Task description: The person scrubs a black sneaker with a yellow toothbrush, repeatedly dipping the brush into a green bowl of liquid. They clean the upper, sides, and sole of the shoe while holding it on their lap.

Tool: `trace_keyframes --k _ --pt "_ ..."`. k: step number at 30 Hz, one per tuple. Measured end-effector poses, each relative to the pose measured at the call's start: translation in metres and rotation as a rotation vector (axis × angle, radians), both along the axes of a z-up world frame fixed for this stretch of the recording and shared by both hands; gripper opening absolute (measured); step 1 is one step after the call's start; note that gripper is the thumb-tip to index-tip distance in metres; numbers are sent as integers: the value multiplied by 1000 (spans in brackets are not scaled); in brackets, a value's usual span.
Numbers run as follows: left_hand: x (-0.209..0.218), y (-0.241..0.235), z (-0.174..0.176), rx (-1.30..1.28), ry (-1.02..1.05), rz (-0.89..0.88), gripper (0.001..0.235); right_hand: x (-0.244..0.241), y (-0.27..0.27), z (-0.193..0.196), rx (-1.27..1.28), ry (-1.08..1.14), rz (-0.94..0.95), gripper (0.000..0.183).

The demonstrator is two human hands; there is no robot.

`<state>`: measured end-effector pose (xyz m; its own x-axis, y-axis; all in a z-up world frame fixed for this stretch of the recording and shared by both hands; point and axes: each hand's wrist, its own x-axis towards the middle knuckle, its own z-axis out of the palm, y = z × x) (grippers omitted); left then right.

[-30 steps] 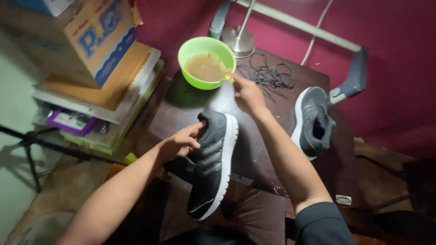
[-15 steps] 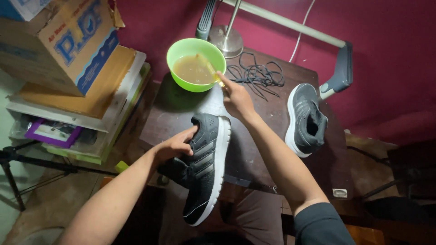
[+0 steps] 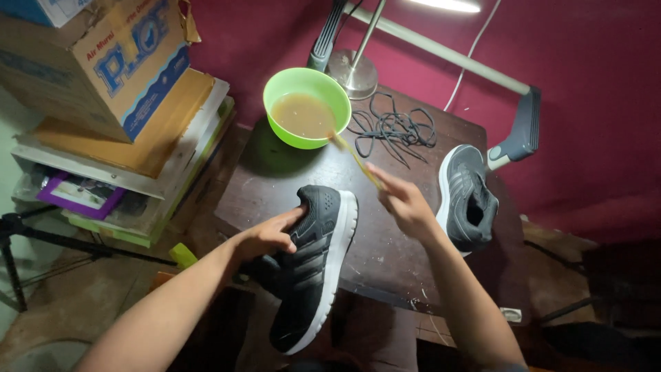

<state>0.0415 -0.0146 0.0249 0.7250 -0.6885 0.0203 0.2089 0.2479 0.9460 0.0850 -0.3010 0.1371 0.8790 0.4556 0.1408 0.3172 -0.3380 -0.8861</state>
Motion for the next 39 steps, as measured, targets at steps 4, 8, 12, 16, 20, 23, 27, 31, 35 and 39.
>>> trace_keyframes --k 4,8,12,16,20,23,27,31,35,39 --pt "-18 -7 4 16 -2 65 85 -52 -47 -2 27 59 -32 54" --pt "-28 -5 20 147 -151 -104 72 -89 -85 -9 -72 28 -79 43" --pt "-31 -4 28 248 -273 -194 75 -111 -87 -14 -71 -194 10 41" --pt "-32 -8 32 342 -409 -189 79 -131 -70 -4 -171 -271 42 39" --pt "-33 -10 29 313 -575 -233 76 -135 -62 -11 -407 -371 15 48" --pt "-37 -13 34 329 -557 -246 65 -135 -60 -8 -385 -460 -18 53" --pt "-38 -13 36 301 -620 -279 82 -144 -57 -14 -431 -419 83 77" --pt "-38 -13 28 374 -605 -274 43 -139 -56 -8 -441 -503 -45 51" --pt "-44 -15 24 524 -668 -321 53 -143 -60 -4 -448 -391 65 48" --pt "-45 -17 23 481 -701 -334 46 -149 -66 1 -372 -338 109 49"
